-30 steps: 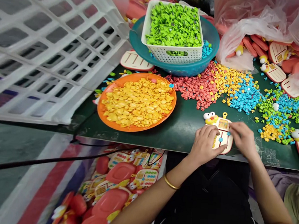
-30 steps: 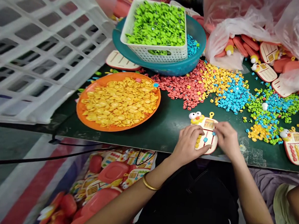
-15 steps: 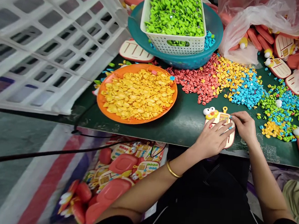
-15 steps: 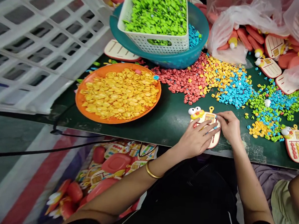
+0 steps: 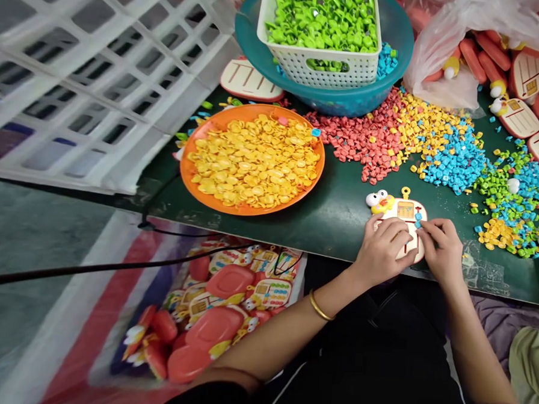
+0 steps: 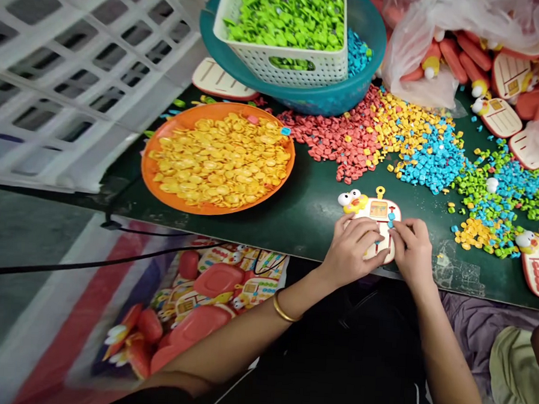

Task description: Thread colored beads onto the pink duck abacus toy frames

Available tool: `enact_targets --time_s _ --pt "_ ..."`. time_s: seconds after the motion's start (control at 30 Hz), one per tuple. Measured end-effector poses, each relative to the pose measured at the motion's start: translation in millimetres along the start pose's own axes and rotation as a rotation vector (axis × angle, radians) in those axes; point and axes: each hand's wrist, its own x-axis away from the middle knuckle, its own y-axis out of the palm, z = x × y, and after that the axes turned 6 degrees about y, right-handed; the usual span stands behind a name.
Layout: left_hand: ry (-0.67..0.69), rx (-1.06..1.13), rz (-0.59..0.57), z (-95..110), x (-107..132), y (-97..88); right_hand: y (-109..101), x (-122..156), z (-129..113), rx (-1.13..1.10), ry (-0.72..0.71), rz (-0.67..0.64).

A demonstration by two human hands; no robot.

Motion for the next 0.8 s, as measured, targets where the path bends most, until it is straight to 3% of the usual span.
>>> enact_targets --time_s 0.13,0.33,0.43,0.53,0.67,0.8 --pt "0.014 0.029 -0.028 -1.6 -2.6 -1.4 6.4 -11.1 -3.8 -0.041 -0.079 -0.123" --pt "0.005 0.034 0.032 -4.3 3.7 2.5 2.0 -22.5 -10.8 -0.244 -0.155 -0.339" --pt "0.002 0.022 0.069 -4.4 6.8 4.9 -0.1 -31.0 -8.1 -0.249 -0.045 -0.228" --pt "-0.084 -0.027 0.076 -4.0 5.8 4.2 -1.7 -36.5 -1.7 -0.08 -0.009 -0.079" --pt "-0.125 -0.028 0.01 -3.5 0.9 0.7 -3.9 -23.9 2.8 0.019 -0.1 -0.182" --pt "-0.109 -0.004 0.003 -4.9 -1.4 0.0 2.9 -11.3 -6.7 -0.016 -0.1 -0.151"
